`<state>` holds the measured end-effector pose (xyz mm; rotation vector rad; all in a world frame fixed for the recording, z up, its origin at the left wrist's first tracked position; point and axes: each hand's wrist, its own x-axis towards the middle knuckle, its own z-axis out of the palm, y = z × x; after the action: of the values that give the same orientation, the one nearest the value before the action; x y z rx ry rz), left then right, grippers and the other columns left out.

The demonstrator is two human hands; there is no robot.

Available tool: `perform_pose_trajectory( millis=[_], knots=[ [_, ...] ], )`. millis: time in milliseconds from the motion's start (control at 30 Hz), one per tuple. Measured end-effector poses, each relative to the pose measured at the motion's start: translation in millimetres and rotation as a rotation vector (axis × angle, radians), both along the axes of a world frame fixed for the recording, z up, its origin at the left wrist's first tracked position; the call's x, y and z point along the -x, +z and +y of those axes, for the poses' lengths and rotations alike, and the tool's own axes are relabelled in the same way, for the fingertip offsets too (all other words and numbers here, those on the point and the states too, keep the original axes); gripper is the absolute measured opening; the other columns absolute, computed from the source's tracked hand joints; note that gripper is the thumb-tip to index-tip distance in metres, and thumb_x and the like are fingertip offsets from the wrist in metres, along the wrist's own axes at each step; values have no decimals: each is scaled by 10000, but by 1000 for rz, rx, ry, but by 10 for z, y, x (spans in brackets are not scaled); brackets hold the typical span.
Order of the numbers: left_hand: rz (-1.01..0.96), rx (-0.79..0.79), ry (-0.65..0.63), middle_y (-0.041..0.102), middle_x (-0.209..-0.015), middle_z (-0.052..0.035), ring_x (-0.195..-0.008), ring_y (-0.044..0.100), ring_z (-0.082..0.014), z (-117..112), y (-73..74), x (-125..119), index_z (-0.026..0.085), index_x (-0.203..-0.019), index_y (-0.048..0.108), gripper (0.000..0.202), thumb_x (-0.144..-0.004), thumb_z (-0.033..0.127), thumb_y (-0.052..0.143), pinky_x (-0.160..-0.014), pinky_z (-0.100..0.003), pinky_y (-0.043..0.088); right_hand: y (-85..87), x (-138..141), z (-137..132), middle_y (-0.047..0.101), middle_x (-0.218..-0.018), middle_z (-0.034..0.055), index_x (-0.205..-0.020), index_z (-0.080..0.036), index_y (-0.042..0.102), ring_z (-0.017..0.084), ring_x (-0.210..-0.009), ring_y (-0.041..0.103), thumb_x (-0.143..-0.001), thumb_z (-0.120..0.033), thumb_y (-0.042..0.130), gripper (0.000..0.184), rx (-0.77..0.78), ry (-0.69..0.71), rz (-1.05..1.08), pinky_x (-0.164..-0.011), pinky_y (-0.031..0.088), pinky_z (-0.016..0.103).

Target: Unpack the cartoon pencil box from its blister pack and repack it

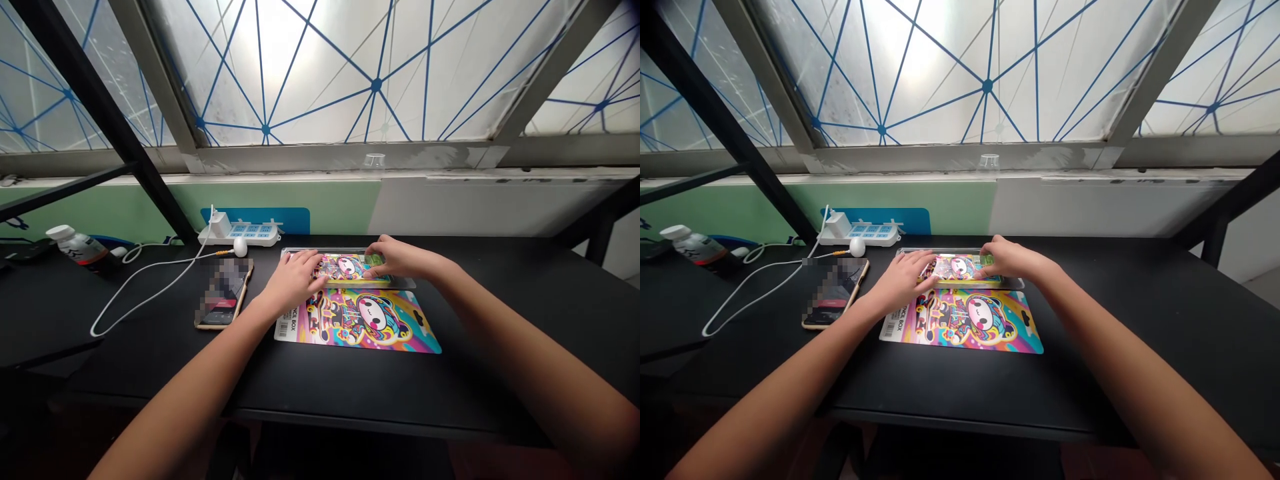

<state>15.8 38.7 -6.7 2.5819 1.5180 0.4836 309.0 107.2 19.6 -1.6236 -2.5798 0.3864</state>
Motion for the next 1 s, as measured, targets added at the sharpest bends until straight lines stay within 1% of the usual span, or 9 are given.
perform_pose_trajectory(
  millis=[100, 233, 300, 400, 533, 633, 700, 867, 1000],
  knots=[
    [8, -26, 22, 489, -1562, -101, -1441, 425, -276, -39, -34, -34, 244, -1492, 433, 526, -1020, 475, 456, -1210, -544, 236, -50, 15, -18, 598, -1108, 120, -1087, -234, 710, 296, -861, 661, -670, -668, 775, 605, -68, -22, -15, -775, 552, 446],
    [8, -65, 33, 477, -1568, -97, -1453, 392, -292, -58, 2, -48, 250, -1525, 383, 591, -998, 484, 511, -1209, -548, 231, -78, 26, -141, 584, -1143, 120, -1060, -236, 656, 346, -1043, 599, -687, -647, 777, 568, -190, -14, -13, -892, 499, 495],
    [2, -96, 43, 474, -1566, -107, -1458, 370, -308, -67, 26, -48, 236, -1535, 367, 623, -987, 475, 544, -1205, -561, 224, -55, 46, -224, 590, -1150, 128, -1022, -230, 619, 353, -1072, 574, -700, -633, 777, 540, -274, 12, -18, -879, 490, 480],
    [-10, -192, 70, 510, -1526, -136, -1420, 405, -320, -68, 52, -20, 198, -1541, 359, 687, -964, 483, 598, -1181, -554, 268, 1, 94, -339, 641, -1048, 119, -988, -233, 564, 334, -967, 599, -729, -595, 777, 494, -406, 69, -35, -814, 486, 446],
    [-23, -295, 95, 651, -1352, -129, -1265, 550, -325, -28, 75, 79, 191, -1441, 504, 616, -929, 491, 668, -1107, -528, 365, 43, 140, -464, 679, -911, 89, -983, -235, 544, 316, -882, 630, -806, -493, 744, 372, -441, 86, -38, -855, 468, 454],
    [-27, -323, 75, 707, -1220, -85, -1151, 608, -296, -12, 134, 121, 234, -1265, 644, 434, -902, 458, 723, -1063, -479, 406, 65, 125, -588, 685, -967, 101, -1024, -227, 572, 310, -911, 620, -897, -373, 639, 205, -501, 112, 29, -847, 474, 455],
    [-34, -367, 53, 702, -1176, -79, -1125, 605, -290, -46, 204, 111, 243, -1212, 672, 390, -882, 434, 753, -1044, -464, 423, 88, 93, -713, 670, -1035, 107, -1111, -223, 586, 310, -967, 598, -927, -304, 593, 201, -595, 142, 117, -873, 479, 464],
    [-150, -566, -76, 664, -1151, -94, -1105, 574, -281, -393, 317, 77, 232, -1222, 667, 356, -913, 400, 721, -995, -453, 491, 46, -12, -1206, 596, -1077, 106, -1270, -249, 566, 296, -1006, 549, -959, -257, 593, 312, -838, 132, 239, -920, 490, 472],
    [-237, -439, -180, 662, -1199, -82, -1133, 588, -258, -840, 119, 125, 294, -1279, 628, 326, -956, 316, 664, -997, -438, 530, -201, -39, -1656, 578, -1033, 85, -1271, -290, 547, 282, -968, 545, -941, -138, 577, 365, -904, 109, 269, -858, 510, 461]
  ],
)
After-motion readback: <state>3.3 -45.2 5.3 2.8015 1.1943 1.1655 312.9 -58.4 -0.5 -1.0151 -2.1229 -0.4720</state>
